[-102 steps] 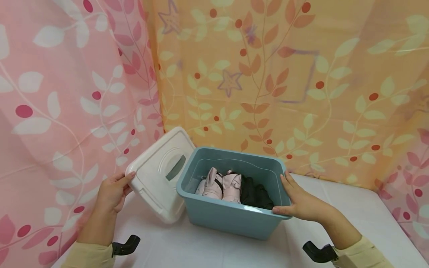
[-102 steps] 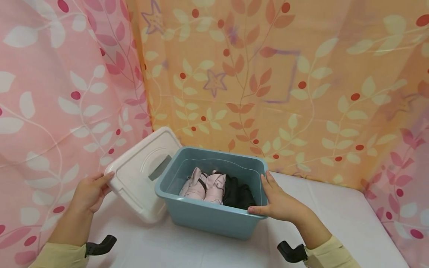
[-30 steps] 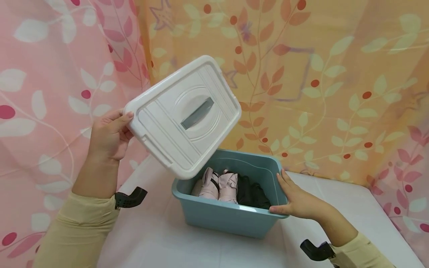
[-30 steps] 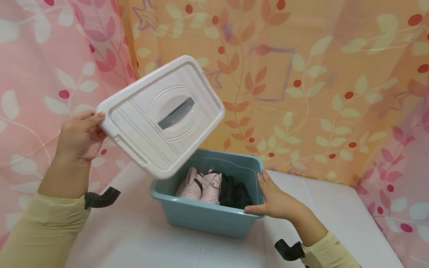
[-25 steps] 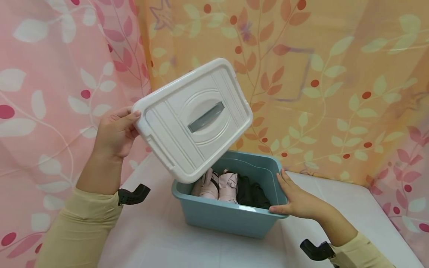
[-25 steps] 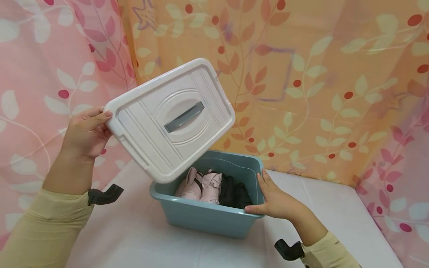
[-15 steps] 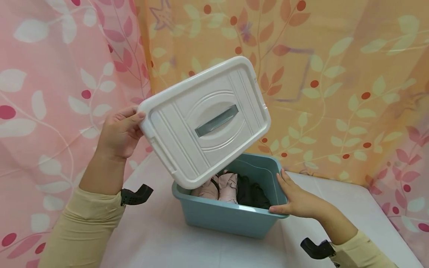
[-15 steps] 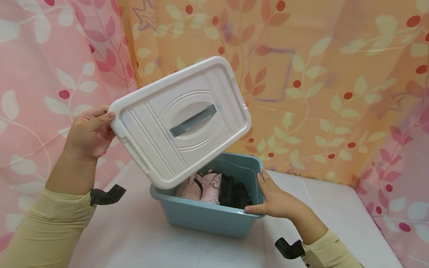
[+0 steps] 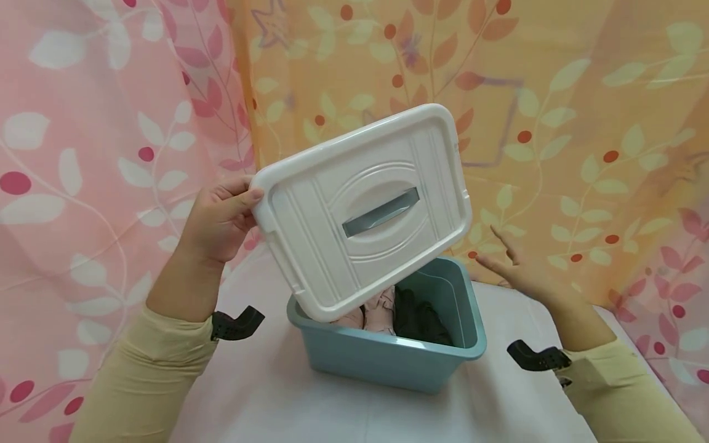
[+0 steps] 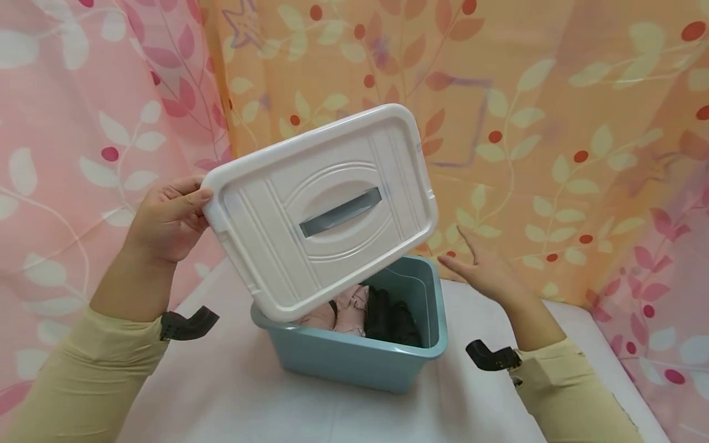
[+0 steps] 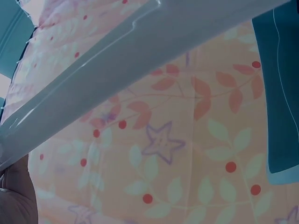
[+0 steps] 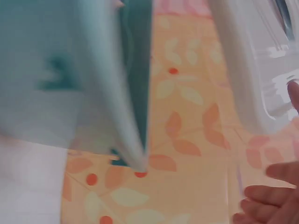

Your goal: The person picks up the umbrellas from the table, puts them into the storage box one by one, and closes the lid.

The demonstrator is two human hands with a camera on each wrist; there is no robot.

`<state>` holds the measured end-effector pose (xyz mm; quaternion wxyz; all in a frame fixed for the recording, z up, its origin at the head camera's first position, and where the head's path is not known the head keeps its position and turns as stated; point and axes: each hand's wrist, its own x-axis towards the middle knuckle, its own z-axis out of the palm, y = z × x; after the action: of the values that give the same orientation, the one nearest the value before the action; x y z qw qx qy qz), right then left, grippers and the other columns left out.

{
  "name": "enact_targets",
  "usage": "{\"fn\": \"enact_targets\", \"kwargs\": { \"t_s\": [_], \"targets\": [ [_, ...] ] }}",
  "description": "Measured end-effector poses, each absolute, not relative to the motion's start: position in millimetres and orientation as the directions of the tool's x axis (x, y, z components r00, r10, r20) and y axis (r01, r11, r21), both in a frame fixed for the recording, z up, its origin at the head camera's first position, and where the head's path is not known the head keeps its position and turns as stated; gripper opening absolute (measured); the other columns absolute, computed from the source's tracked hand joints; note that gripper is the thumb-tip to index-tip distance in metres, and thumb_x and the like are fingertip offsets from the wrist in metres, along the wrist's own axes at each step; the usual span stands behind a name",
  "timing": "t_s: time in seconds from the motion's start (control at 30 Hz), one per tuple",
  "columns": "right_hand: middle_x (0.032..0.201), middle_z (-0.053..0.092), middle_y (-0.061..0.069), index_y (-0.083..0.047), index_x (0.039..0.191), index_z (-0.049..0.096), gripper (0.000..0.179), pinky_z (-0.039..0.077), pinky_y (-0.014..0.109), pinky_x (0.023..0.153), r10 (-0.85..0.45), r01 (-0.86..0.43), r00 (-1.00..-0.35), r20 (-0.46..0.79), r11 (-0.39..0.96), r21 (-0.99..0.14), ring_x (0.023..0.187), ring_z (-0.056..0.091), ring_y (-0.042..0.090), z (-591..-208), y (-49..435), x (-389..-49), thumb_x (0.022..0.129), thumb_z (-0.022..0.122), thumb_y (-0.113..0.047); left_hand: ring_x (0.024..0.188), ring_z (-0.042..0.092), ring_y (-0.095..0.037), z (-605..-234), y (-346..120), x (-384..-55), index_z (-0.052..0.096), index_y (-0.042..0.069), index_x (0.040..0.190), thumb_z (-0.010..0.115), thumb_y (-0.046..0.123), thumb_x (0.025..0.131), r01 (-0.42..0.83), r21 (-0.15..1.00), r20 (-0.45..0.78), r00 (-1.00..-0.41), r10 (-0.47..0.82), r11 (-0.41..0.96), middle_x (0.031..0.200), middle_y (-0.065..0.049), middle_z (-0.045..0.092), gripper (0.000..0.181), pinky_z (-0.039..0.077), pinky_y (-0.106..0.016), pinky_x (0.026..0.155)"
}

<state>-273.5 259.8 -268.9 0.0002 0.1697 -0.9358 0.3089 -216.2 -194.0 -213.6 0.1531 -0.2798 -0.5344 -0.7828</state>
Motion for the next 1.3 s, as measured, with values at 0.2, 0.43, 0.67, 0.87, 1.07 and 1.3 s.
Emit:
{"fn": "enact_targets", "kwargs": {
  "t_s": [0.2,0.43,0.67,0.87,1.07,1.3],
  "targets": [
    [0.148,0.023,0.019,-0.019,0.148,0.011,0.076,0.023,0.057,0.101,-0.221,-0.362,-0.929,0.297,0.709,-0.606,0.130,0.025,0.045,-248,257,-298,0.090,0.052,-0.045,0.067,0.062,-0.013,-213,-185,-219,0.070,0.007,0.086,0.051,-0.003,0.090,0.519,0.764,0.580,-0.812,0.057,-0.383,0.078,-0.003,0.066,0.022,0.051,-0.023,0.062],
    [0.136,0.045,0.016,-0.017,0.144,0.030,0.069,0.035,0.049,0.097,-0.111,-0.379,-0.901,0.420,0.674,-0.634,0.121,0.044,0.036,-248,248,-308,0.087,0.056,-0.047,0.067,0.062,-0.013,-211,-178,-217,0.070,0.008,0.085,0.052,-0.001,0.090,0.515,0.771,0.576,-0.815,0.063,-0.375,0.077,-0.002,0.066,0.021,0.050,-0.023,0.062],
    [0.111,0.062,0.016,-0.009,0.129,0.053,0.047,0.049,0.030,0.078,-0.096,-0.419,-0.852,0.514,0.714,-0.561,0.097,0.060,0.029,-254,240,-309,0.091,0.054,-0.036,0.068,0.062,-0.013,-210,-175,-220,0.070,0.010,0.086,0.051,0.000,0.091,0.500,0.787,0.563,-0.822,0.087,-0.361,0.079,-0.001,0.066,0.023,0.050,-0.024,0.064],
    [0.109,0.061,0.025,0.005,0.120,0.056,0.037,0.047,0.051,0.079,-0.093,-0.399,-0.849,0.520,0.759,-0.515,0.097,0.058,0.041,-259,239,-305,0.094,0.049,-0.021,0.073,0.063,-0.015,-214,-171,-227,0.070,0.012,0.090,0.054,0.007,0.091,0.414,0.859,0.468,-0.874,0.133,-0.301,0.084,-0.002,0.065,0.017,0.052,-0.026,0.070],
    [0.117,0.055,0.028,0.006,0.122,0.052,0.041,0.040,0.058,0.084,-0.046,-0.311,-0.890,0.453,0.788,-0.531,0.106,0.051,0.046,-259,246,-303,0.097,0.041,-0.026,0.083,0.064,-0.017,-226,-165,-233,0.068,0.012,0.101,0.057,0.015,0.091,0.371,0.903,0.410,-0.895,0.176,-0.218,0.093,-0.002,0.065,0.015,0.051,-0.030,0.079],
    [0.114,0.056,0.030,0.007,0.119,0.052,0.043,0.041,0.055,0.081,0.019,-0.261,-0.892,0.452,0.794,-0.549,0.102,0.053,0.043,-255,250,-303,0.096,0.041,-0.026,0.096,0.061,-0.019,-252,-148,-230,0.050,-0.001,0.127,0.062,0.008,0.086,0.397,0.916,0.401,-0.886,0.231,-0.065,0.108,-0.009,0.060,0.044,0.047,-0.033,0.087]
  ]
}}
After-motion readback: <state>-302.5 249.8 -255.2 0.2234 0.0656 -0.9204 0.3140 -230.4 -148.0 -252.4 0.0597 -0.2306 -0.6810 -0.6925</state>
